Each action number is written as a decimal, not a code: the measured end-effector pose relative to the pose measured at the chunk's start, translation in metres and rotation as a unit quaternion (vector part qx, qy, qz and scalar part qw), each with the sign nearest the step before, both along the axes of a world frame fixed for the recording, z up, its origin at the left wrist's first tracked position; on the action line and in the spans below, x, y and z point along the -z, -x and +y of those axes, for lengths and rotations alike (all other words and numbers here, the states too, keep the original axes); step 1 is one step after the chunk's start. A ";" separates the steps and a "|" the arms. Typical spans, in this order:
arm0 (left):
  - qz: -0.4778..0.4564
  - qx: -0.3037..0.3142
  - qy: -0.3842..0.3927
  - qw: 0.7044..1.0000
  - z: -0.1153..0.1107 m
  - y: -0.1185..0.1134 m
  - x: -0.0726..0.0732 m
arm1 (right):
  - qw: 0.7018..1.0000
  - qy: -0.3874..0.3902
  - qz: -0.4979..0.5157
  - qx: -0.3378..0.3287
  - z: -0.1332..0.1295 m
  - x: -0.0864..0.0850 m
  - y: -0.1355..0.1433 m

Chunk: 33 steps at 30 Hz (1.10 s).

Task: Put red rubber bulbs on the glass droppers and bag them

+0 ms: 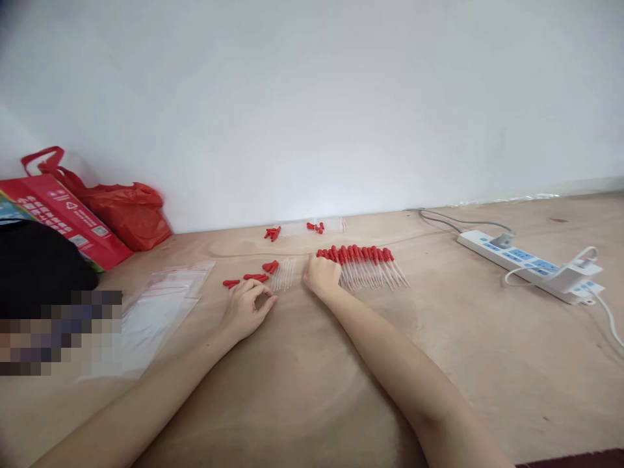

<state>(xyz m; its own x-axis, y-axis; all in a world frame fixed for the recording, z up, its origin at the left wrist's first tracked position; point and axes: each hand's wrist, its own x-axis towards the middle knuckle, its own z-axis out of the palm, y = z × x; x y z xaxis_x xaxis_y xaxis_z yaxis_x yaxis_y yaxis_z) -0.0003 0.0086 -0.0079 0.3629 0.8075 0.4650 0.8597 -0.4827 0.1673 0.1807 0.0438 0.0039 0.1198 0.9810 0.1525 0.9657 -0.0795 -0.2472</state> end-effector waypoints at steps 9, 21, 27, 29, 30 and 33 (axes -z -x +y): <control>-0.016 -0.063 -0.023 0.998 0.022 -0.002 -0.002 | 1.000 -0.004 0.024 -0.007 0.003 -0.004 0.011; 0.033 -0.078 0.059 0.995 0.086 -0.011 -0.013 | 0.995 0.070 0.067 0.000 0.017 -0.012 0.039; 0.015 -0.077 0.051 0.996 0.078 -0.008 -0.015 | 0.993 0.094 0.077 -0.011 0.017 -0.012 0.039; -0.001 -0.074 0.039 0.996 0.075 -0.006 -0.015 | 0.992 0.100 0.080 -0.015 0.018 -0.012 0.039; -0.012 -0.075 0.032 0.997 0.074 -0.005 -0.015 | 0.991 0.102 0.082 -0.016 0.019 -0.013 0.039; -0.059 -0.087 0.007 0.994 0.071 -0.003 -0.015 | 0.991 0.103 0.087 -0.018 0.019 -0.014 0.037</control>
